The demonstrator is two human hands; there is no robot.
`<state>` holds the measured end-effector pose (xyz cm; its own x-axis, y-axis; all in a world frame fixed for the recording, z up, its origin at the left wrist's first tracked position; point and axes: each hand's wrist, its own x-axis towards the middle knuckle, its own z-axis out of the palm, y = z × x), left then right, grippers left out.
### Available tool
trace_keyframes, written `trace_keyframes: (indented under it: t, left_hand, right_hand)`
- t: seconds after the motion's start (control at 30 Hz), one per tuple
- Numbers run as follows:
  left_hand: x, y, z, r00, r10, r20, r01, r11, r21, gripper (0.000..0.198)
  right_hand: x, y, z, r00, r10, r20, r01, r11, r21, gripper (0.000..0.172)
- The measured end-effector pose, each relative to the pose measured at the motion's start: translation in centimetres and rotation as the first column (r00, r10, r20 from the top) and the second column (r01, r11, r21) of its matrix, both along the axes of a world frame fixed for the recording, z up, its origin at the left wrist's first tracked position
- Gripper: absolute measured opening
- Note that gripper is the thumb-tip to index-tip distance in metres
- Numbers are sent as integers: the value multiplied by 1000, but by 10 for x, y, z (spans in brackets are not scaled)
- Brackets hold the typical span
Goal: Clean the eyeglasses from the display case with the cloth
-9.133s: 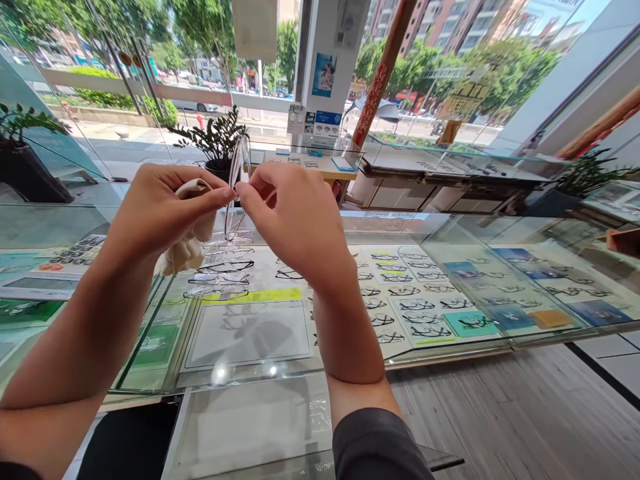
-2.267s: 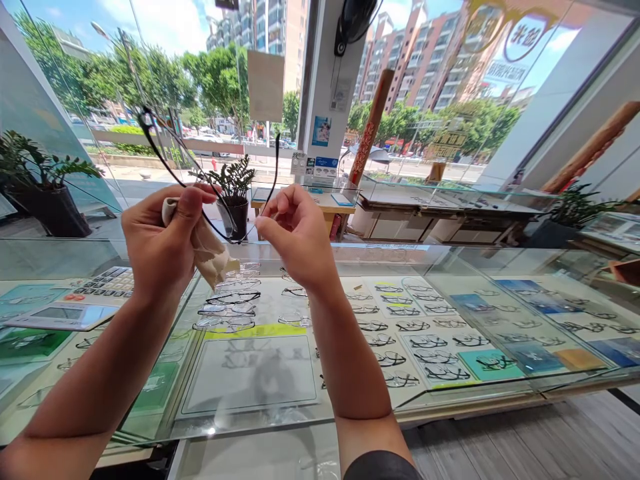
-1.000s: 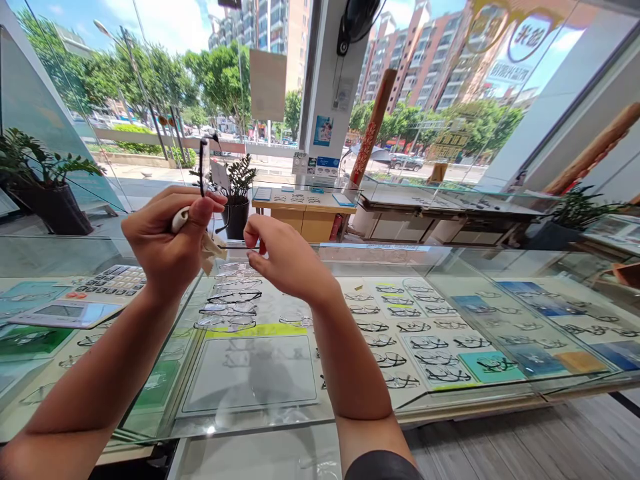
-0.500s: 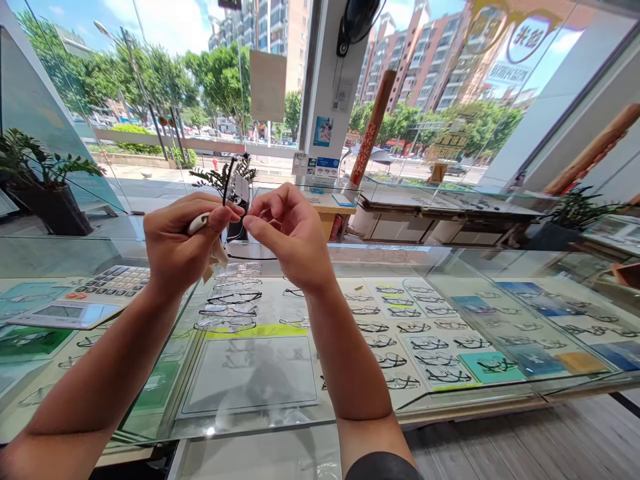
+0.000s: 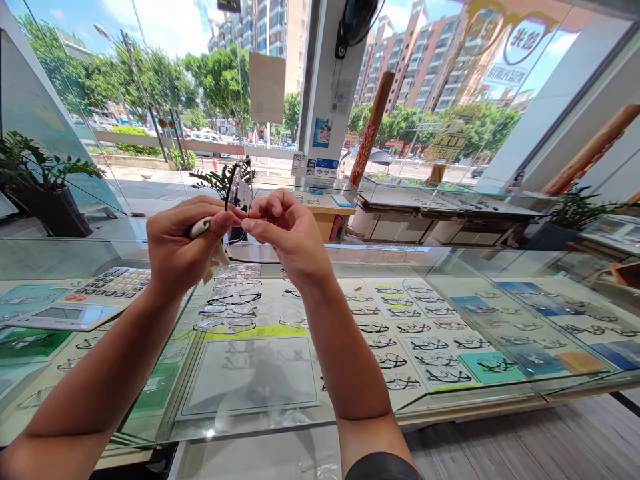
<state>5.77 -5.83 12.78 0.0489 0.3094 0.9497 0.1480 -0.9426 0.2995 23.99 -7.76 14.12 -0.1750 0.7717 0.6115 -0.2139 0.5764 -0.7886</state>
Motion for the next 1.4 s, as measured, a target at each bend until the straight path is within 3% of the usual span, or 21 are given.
trace_keyframes:
  t: [0.37, 0.53, 0.67, 0.8, 0.97, 1.07, 1.23, 1.33, 1.4]
  left_hand:
    - [-1, 1, 0, 999, 41, -3, -41, 999, -1, 36]
    - [-5, 5, -1, 993, 118, 1, -118, 992, 52, 33]
    - [-6, 8, -2, 990, 138, 9, -138, 988, 76, 29]
    - [-4, 8, -2, 990, 143, -13, -142, 988, 52, 31]
    - [-4, 7, -1, 989, 131, -70, -129, 991, 33, 30]
    - [-6, 6, -2, 983, 147, -114, -147, 989, 6, 25]
    - [-6, 5, -2, 975, 133, -178, -143, 989, -47, 21]
    - [-5, 6, -3, 989, 90, -121, -102, 990, -98, 19]
    - [-4, 7, -2, 996, 75, -50, -81, 989, -121, 17]
  right_hand:
    - [4, 1, 1, 1000, 6, 30, -6, 1000, 5, 66]
    - [10, 4, 1, 997, -74, 13, 73, 997, 37, 64]
    - [15, 4, 0, 978, -206, -42, 209, 972, 103, 55]
    - [16, 1, -1, 919, -386, -78, 393, 907, 147, 41]
    - [13, 5, -6, 829, -535, -165, 559, 788, 259, 21]
    - [14, 16, -10, 772, -606, -189, 630, 693, 350, 12]
    - [16, 27, -13, 696, -662, -278, 695, 526, 489, 14]
    - [12, 22, -13, 688, -684, -241, 688, 510, 517, 11]
    - [8, 15, -13, 712, -688, -139, 648, 568, 508, 10]
